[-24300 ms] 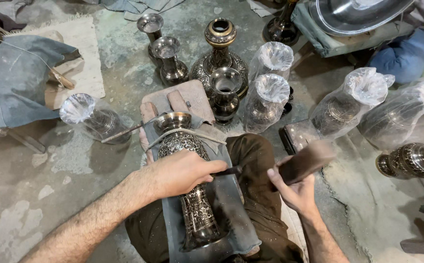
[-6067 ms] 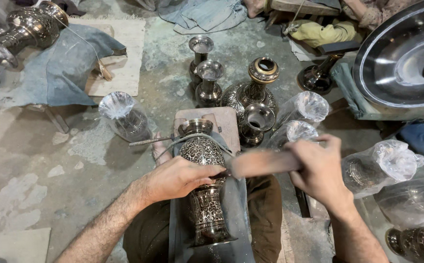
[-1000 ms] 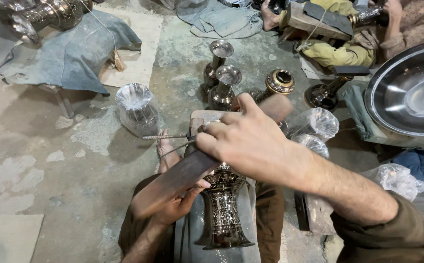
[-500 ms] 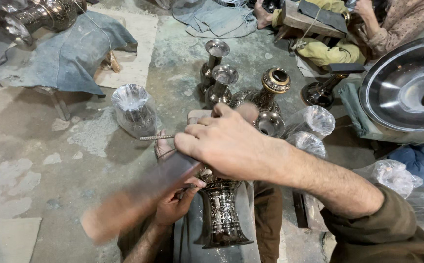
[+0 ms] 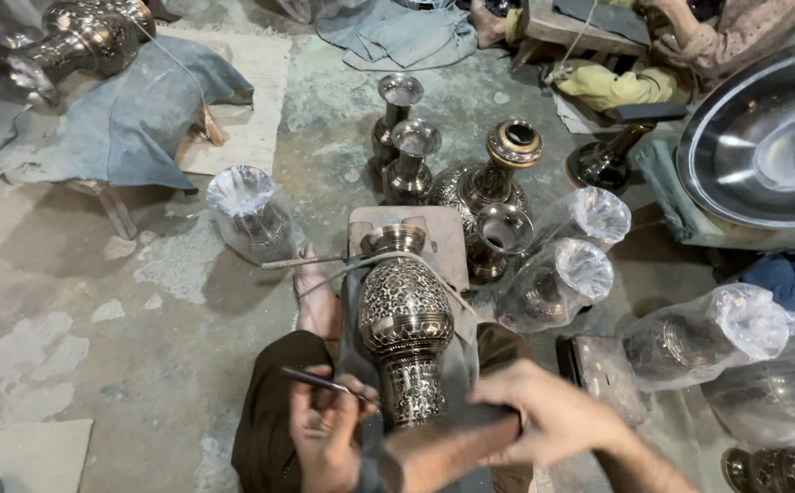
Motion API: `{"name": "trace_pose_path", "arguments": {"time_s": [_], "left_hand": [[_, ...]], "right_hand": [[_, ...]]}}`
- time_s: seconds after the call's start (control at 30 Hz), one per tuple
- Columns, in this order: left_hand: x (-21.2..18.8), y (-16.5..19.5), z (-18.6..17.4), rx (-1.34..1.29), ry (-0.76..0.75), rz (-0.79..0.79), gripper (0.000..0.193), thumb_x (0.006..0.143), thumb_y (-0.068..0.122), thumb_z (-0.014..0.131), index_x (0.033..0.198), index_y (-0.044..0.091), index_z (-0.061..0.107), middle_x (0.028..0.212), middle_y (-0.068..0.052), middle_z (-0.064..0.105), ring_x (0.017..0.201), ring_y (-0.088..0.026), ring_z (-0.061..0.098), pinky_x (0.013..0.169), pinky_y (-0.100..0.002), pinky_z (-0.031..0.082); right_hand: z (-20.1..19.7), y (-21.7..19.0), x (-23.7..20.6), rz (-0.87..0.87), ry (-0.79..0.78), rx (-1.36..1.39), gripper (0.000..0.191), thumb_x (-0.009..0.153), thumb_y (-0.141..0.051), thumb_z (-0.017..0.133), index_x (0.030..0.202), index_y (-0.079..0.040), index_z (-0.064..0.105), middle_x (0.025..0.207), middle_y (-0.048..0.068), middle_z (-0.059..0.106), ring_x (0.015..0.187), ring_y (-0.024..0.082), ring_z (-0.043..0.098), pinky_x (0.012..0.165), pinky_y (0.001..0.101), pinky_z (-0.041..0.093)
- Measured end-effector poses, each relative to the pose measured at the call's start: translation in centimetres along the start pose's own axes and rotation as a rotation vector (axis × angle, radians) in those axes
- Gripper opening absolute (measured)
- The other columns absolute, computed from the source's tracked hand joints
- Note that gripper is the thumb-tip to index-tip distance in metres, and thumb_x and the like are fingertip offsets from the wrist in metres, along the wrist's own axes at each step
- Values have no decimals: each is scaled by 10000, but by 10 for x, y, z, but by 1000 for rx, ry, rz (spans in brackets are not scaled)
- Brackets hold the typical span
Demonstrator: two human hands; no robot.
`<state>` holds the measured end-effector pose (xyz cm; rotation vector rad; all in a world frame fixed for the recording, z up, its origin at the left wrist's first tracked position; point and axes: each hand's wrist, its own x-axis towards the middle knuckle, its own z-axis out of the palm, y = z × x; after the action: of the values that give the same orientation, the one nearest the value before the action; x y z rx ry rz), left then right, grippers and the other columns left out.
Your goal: The person uses a chisel and hammer to engrave intricate patterns onto a metal vase. They repeatedly strike the chisel against the vase's surface to create detailed designs.
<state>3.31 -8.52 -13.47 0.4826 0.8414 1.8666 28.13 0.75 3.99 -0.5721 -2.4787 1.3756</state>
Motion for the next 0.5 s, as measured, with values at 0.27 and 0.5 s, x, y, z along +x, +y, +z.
{"name": "trace_pose_path", "arguments": {"time_s": [0.27,0.5], "left_hand": [[-14,-20,4,-58,171,-12,423,969,-27,600,1376,0,487,1029,-186,703,881,-256,733,614,-316,587],[-31,17,10,-362,-175,124,463,1018,-8,691,1420,31,465,1041,-203,695,904,-291,734,633,-304,610]], "right_hand": [[94,29,-37,302,494,-106,407,665,-140,848,1016,-28,676,790,145,722,753,270,757,679,365,544],[118,42,-22,728,377,328,428,725,-91,835,1133,-32,719,784,163,754,764,142,676,704,317,547]]}}
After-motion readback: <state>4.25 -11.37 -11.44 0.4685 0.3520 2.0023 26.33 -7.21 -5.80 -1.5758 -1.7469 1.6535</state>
